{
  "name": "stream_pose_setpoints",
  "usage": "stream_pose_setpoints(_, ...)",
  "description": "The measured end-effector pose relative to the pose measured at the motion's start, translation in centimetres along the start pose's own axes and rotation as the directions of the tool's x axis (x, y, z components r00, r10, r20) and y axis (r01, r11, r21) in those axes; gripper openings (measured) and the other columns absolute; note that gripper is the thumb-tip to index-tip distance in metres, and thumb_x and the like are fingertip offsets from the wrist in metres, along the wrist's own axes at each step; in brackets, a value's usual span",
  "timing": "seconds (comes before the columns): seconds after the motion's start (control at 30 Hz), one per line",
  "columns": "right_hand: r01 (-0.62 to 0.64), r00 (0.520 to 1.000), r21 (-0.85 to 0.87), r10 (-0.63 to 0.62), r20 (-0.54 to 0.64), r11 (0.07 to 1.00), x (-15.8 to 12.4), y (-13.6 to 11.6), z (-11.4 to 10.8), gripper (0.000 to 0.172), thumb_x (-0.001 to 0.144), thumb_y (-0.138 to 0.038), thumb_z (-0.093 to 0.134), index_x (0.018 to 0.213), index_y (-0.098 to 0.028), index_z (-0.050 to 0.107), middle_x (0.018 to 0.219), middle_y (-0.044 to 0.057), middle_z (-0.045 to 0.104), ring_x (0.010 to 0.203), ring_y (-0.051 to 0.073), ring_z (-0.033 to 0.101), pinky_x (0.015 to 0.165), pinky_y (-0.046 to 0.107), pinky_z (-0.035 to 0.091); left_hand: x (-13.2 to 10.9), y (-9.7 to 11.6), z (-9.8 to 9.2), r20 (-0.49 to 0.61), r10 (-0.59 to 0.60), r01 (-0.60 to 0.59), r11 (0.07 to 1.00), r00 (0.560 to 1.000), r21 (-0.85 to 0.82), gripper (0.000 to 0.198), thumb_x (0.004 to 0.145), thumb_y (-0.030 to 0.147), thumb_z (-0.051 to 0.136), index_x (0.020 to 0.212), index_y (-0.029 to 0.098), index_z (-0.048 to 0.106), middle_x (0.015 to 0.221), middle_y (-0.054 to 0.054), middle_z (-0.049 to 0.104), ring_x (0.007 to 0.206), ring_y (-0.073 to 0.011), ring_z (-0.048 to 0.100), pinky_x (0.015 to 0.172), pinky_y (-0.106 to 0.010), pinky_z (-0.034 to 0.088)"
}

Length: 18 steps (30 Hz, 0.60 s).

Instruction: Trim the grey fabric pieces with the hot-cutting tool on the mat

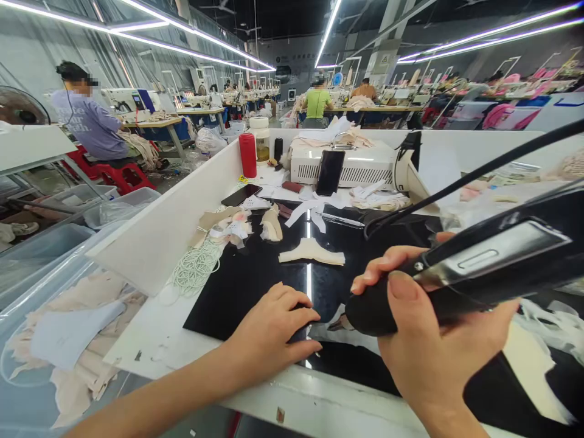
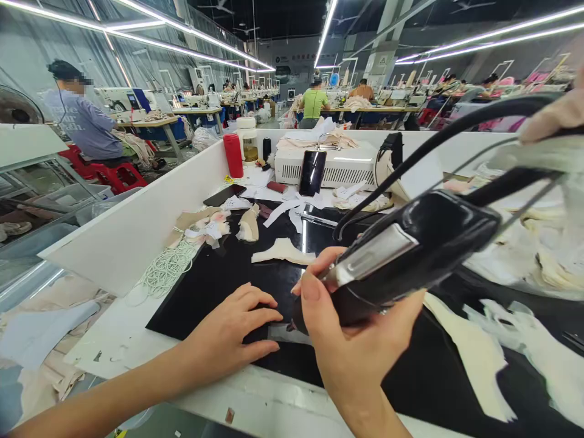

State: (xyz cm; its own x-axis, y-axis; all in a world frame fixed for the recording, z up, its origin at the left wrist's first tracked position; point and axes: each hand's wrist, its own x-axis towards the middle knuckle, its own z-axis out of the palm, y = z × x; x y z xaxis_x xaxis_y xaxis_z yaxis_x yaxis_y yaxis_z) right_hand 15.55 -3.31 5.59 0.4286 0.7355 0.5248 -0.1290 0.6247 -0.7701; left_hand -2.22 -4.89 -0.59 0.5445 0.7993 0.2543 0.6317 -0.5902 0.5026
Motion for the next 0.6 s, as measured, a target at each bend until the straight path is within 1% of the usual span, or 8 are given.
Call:
stream_pose_setpoints(0.13, -0.036, 0.999, -0.011, 0.036, -0.032, 0.999, 0.02, -0.02, -0.17, 0.05, 0.078, -0.018, 0.089, 0.115, -0.032, 0.058, 0.083, -0.006, 0.074, 0.054, 0.019, 0.066, 0.052, 0.038, 0.06, -0.1, -0.1, 0.43, -0.029, 0.015, -0.015, 1.0, 0.999, -0.023, 0.015, 0.095, 0.028, 0.082, 0.106, 0.022, 0.076, 0.124, -0.004, 0.072, 0.12, -0.0239, 0.065, 0.122, -0.052, 0.044)
stream_pose_setpoints(0.27, -0.02, 1.0, 0.0, 0.02, 0.004, 1.0, -0.22, 0.37, -0.44, 0.052, 0.078, -0.019, 0.089, 0.117, -0.032, 0.058, 0.083, -0.006, 0.074, 0.054, 0.018, 0.066, 0.049, 0.035, 0.059, -0.57, -0.1, 0.49, -0.021, 0.016, -0.016, 1.0, 1.0, -0.025, 0.008, 0.097, 0.025, 0.079, 0.101, 0.021, 0.073, 0.125, -0.004, 0.072, 0.121, -0.0238, 0.067, 0.127, -0.06, 0.036)
stream_pose_setpoints(0.4, -0.012, 1.0, -0.007, 0.012, 0.024, 1.0, -0.6, 0.64, -0.65, 0.053, 0.081, -0.019, 0.088, 0.121, -0.031, 0.057, 0.084, -0.004, 0.073, 0.054, 0.018, 0.067, 0.049, 0.036, 0.061, -0.7, 0.11, 0.17, -0.003, 0.008, -0.008, 0.999, 1.0, -0.034, 0.01, 0.096, 0.025, 0.079, 0.1, 0.021, 0.072, 0.126, -0.005, 0.072, 0.122, -0.0237, 0.068, 0.127, -0.061, 0.035)
stream_pose_setpoints(0.43, -0.01, 1.0, -0.009, 0.011, 0.024, 1.0, -0.69, 0.66, -0.68, 0.053, 0.081, -0.02, 0.089, 0.121, -0.031, 0.057, 0.084, -0.004, 0.073, 0.054, 0.018, 0.067, 0.049, 0.036, 0.061, -0.69, 0.15, 0.1, 0.001, 0.004, -0.004, 0.999, 1.0, -0.039, 0.013, 0.095, 0.026, 0.08, 0.104, 0.021, 0.072, 0.126, -0.005, 0.072, 0.123, -0.024, 0.068, 0.127, -0.062, 0.036)
stream_pose_setpoints(0.53, -0.002, 1.0, -0.006, 0.003, 0.028, 1.0, -0.89, 0.7, -0.67, 0.053, 0.082, -0.023, 0.09, 0.122, -0.03, 0.057, 0.085, -0.003, 0.074, 0.055, 0.018, 0.068, 0.05, 0.037, 0.062, -0.65, 0.19, -0.01, 0.014, 0.006, -0.006, 0.999, 1.0, -0.036, 0.031, 0.094, 0.027, 0.083, 0.122, 0.022, 0.071, 0.13, -0.006, 0.072, 0.125, -0.0255, 0.067, 0.127, -0.063, 0.036)
stream_pose_setpoints(0.57, 0.003, 1.0, 0.0, -0.003, 0.03, 1.0, -0.93, 0.7, -0.63, 0.052, 0.082, -0.024, 0.09, 0.122, -0.03, 0.057, 0.085, -0.003, 0.074, 0.055, 0.018, 0.068, 0.051, 0.037, 0.062, -0.67, 0.19, 0.0, 0.015, 0.013, -0.012, 1.0, 1.0, -0.028, 0.034, 0.094, 0.027, 0.083, 0.125, 0.022, 0.07, 0.13, -0.006, 0.072, 0.125, -0.0258, 0.067, 0.127, -0.063, 0.036)
stream_pose_setpoints(0.6, 0.008, 0.999, 0.005, -0.008, 0.033, 1.0, -0.95, 0.7, -0.58, 0.052, 0.083, -0.024, 0.09, 0.121, -0.029, 0.057, 0.084, -0.003, 0.074, 0.055, 0.017, 0.068, 0.051, 0.037, 0.062, -0.71, 0.18, 0.03, 0.015, 0.021, -0.021, 1.0, 1.0, -0.018, 0.033, 0.094, 0.027, 0.082, 0.125, 0.023, 0.07, 0.13, -0.006, 0.072, 0.125, -0.026, 0.066, 0.127, -0.063, 0.036)
